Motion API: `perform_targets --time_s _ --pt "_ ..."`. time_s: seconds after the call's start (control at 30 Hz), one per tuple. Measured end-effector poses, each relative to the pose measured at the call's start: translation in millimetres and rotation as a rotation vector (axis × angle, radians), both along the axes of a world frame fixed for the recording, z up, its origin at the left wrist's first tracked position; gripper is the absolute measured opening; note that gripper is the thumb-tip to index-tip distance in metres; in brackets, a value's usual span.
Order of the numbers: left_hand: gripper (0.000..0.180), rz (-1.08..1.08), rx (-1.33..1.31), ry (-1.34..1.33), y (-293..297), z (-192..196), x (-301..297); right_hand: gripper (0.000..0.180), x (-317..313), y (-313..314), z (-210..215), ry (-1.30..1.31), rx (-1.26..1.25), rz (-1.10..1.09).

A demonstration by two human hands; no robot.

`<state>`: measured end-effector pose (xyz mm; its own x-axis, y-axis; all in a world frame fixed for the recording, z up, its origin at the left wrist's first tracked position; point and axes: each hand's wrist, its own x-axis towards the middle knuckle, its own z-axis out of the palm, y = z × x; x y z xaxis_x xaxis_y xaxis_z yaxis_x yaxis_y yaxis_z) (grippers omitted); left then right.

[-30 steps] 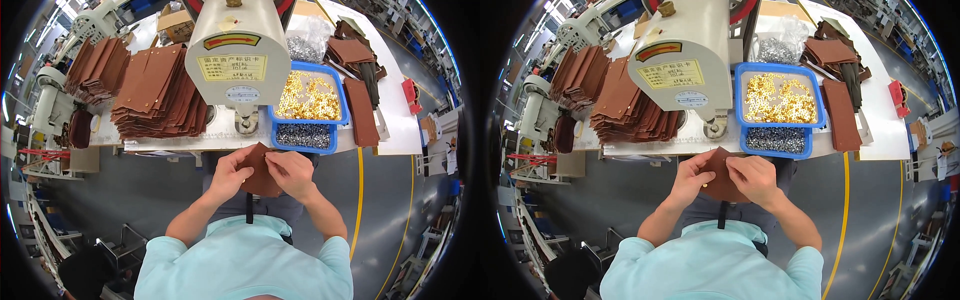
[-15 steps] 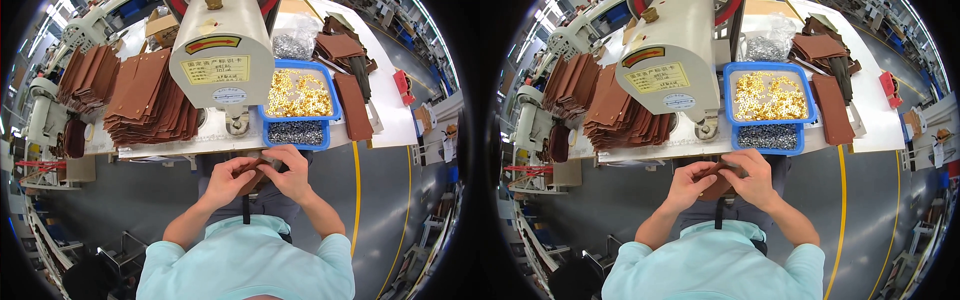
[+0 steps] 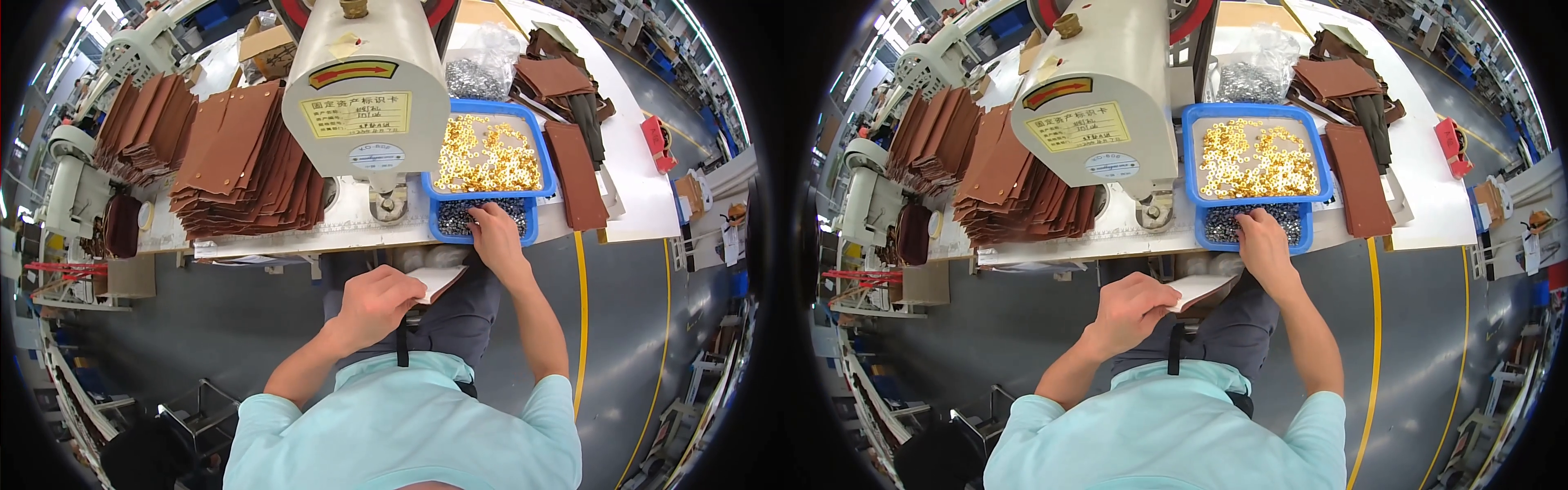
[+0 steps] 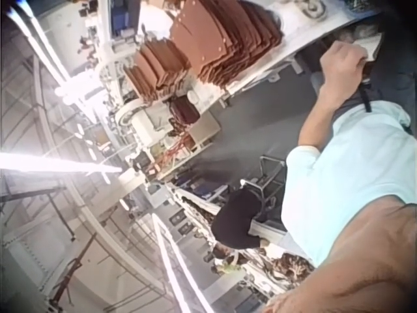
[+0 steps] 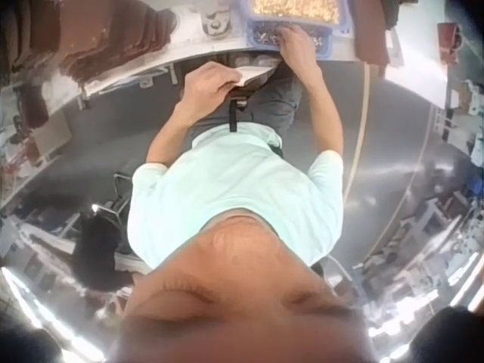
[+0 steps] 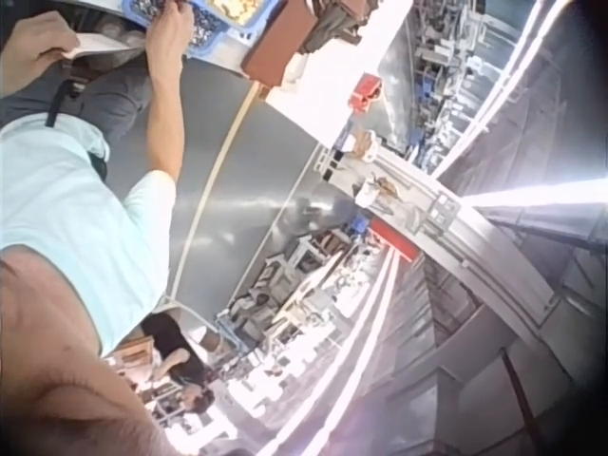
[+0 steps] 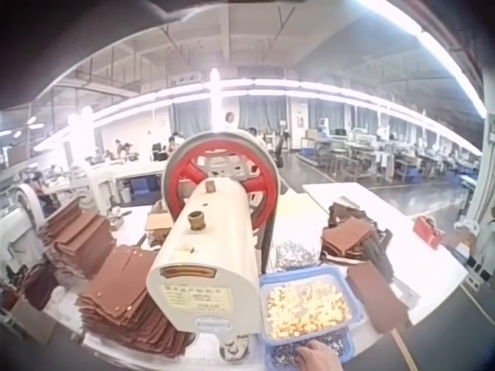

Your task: Attaching metal rivets or studs to pre-cut leather components using a manual press machine.

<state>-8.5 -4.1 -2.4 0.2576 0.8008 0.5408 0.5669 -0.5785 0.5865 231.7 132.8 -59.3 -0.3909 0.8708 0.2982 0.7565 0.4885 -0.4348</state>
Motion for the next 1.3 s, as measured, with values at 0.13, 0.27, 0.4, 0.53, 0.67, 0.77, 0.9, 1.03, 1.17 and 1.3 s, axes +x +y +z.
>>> perform_targets --time_s 0.13,0.27,0.4,0.53,0.67,0.77,0.9,1.03,1.17,1.3 --pt "0.030 0.015 0.151 -0.022 0.6 2.9 -0.3 0.014 -1.0 8.6 -10.9 -0.048 -0.029 -0.012" --pt "0.031 0.001 0.214 -0.030 0.7 3.9 -3.8 0.009 -1.5 9.5 -8.8 -0.035 -0.013 -0.020" --pt "0.031 -0.002 0.216 -0.047 0.1 1.0 -5.7 0.006 -1.6 4.9 -4.0 0.144 0.124 0.014" --pt "0.031 -0.022 0.216 -0.065 1.2 3.5 -2.5 0.006 2.1 2.8 0.7 0.204 0.165 -0.030" --pt "0.030 -0.047 0.220 -0.054 3.2 3.5 -2.0 0.007 -0.2 -0.3 6.7 0.226 0.173 -0.043" --pt "0.030 -0.056 0.234 -0.041 3.8 2.9 -2.7 0.009 -6.8 -22.0 28.0 0.427 -0.052 -0.030" --pt "0.027 -0.081 0.273 -0.001 4.3 3.5 -3.9 0.007 -10.7 -43.4 62.3 0.605 -0.501 0.130" --pt "0.020 -0.043 0.338 0.012 4.0 8.0 -0.6 0.007 -17.7 -68.1 86.1 0.929 -1.197 0.457" --pt "0.021 -0.063 0.416 0.063 3.0 9.7 0.1 0.006 -18.8 -68.2 89.6 0.838 -1.259 0.475" --pt "0.020 -0.052 0.456 0.085 0.6 9.7 2.9 0.006 -19.5 -69.0 93.3 0.803 -1.404 0.377"
